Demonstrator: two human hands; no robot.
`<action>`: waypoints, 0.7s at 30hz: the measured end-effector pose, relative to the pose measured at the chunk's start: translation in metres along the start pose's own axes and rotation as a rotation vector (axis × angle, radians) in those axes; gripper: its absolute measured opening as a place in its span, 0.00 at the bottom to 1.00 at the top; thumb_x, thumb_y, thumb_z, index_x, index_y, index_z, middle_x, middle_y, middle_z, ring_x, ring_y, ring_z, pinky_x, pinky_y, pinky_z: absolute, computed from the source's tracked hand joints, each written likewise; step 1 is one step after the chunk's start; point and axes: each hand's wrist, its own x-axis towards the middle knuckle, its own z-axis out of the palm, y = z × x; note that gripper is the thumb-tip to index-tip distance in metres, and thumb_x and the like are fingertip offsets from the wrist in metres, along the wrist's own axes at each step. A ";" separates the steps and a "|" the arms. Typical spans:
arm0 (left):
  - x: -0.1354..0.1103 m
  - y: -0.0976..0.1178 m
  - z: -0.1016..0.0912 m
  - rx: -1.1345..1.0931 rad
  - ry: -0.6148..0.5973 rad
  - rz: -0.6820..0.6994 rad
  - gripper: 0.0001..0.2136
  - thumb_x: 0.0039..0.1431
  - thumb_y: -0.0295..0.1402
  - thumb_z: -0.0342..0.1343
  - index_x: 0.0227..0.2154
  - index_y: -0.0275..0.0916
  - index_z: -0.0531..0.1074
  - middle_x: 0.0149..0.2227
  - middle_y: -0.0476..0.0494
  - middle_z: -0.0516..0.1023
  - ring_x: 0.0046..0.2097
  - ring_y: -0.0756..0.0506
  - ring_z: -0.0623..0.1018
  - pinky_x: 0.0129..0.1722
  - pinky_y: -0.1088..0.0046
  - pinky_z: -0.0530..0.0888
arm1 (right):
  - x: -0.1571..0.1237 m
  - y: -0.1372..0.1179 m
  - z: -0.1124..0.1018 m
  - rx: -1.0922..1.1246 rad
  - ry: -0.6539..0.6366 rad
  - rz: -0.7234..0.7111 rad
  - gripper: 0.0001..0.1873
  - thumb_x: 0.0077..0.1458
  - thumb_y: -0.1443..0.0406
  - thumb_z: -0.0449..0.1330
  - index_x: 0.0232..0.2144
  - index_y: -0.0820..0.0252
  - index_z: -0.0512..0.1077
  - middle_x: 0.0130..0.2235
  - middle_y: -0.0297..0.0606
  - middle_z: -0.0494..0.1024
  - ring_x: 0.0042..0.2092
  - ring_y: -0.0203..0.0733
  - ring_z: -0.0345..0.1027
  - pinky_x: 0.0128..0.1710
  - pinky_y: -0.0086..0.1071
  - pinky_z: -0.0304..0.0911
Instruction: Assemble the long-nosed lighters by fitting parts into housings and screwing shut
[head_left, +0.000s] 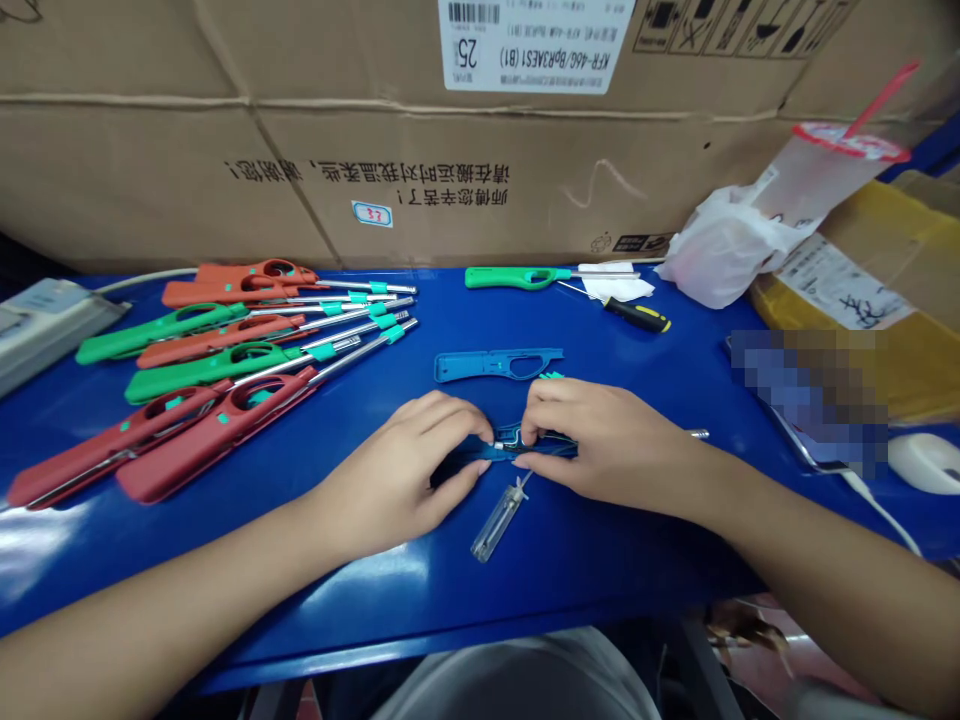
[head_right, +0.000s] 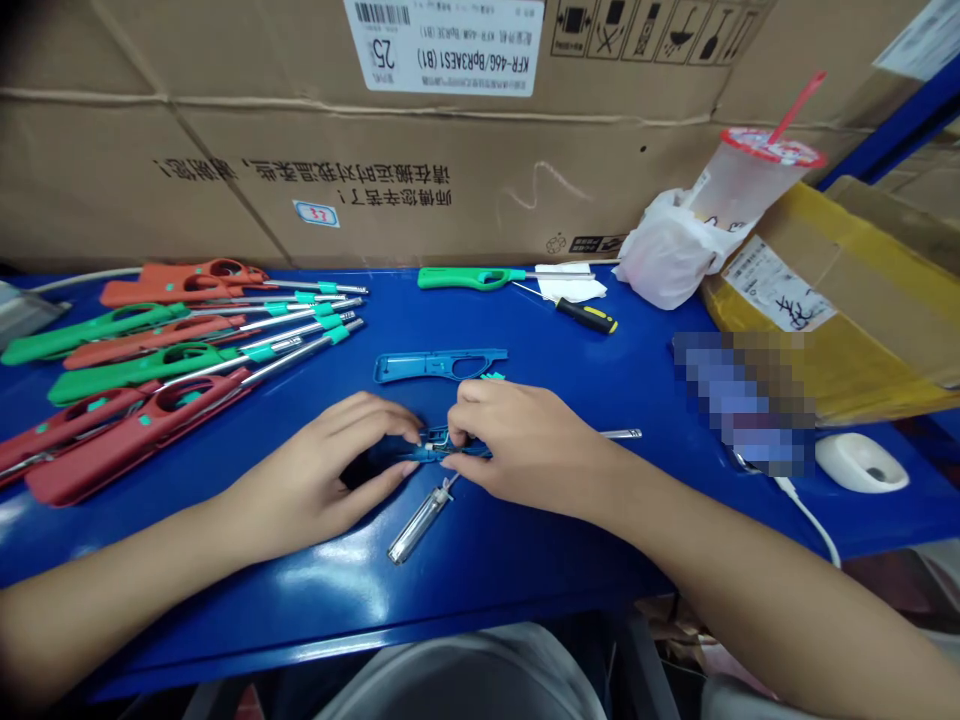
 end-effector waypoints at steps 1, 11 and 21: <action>0.000 -0.001 0.001 -0.020 -0.011 0.000 0.07 0.70 0.32 0.54 0.49 0.41 0.70 0.49 0.42 0.77 0.52 0.42 0.74 0.55 0.61 0.72 | 0.000 0.000 0.001 0.019 -0.006 -0.003 0.05 0.61 0.62 0.66 0.34 0.56 0.74 0.39 0.33 0.76 0.42 0.42 0.70 0.38 0.35 0.60; -0.002 -0.002 0.004 -0.044 0.002 0.000 0.11 0.70 0.32 0.54 0.53 0.41 0.67 0.51 0.41 0.76 0.52 0.42 0.74 0.56 0.60 0.72 | -0.008 0.004 -0.019 0.055 0.107 -0.085 0.06 0.67 0.63 0.59 0.38 0.55 0.75 0.42 0.36 0.78 0.44 0.42 0.72 0.42 0.36 0.64; -0.004 -0.005 0.006 -0.014 0.012 0.010 0.16 0.71 0.34 0.54 0.59 0.42 0.65 0.54 0.41 0.76 0.55 0.42 0.74 0.58 0.61 0.72 | -0.007 0.008 -0.028 0.114 0.047 -0.090 0.08 0.68 0.65 0.56 0.36 0.54 0.74 0.37 0.33 0.81 0.38 0.39 0.74 0.38 0.34 0.64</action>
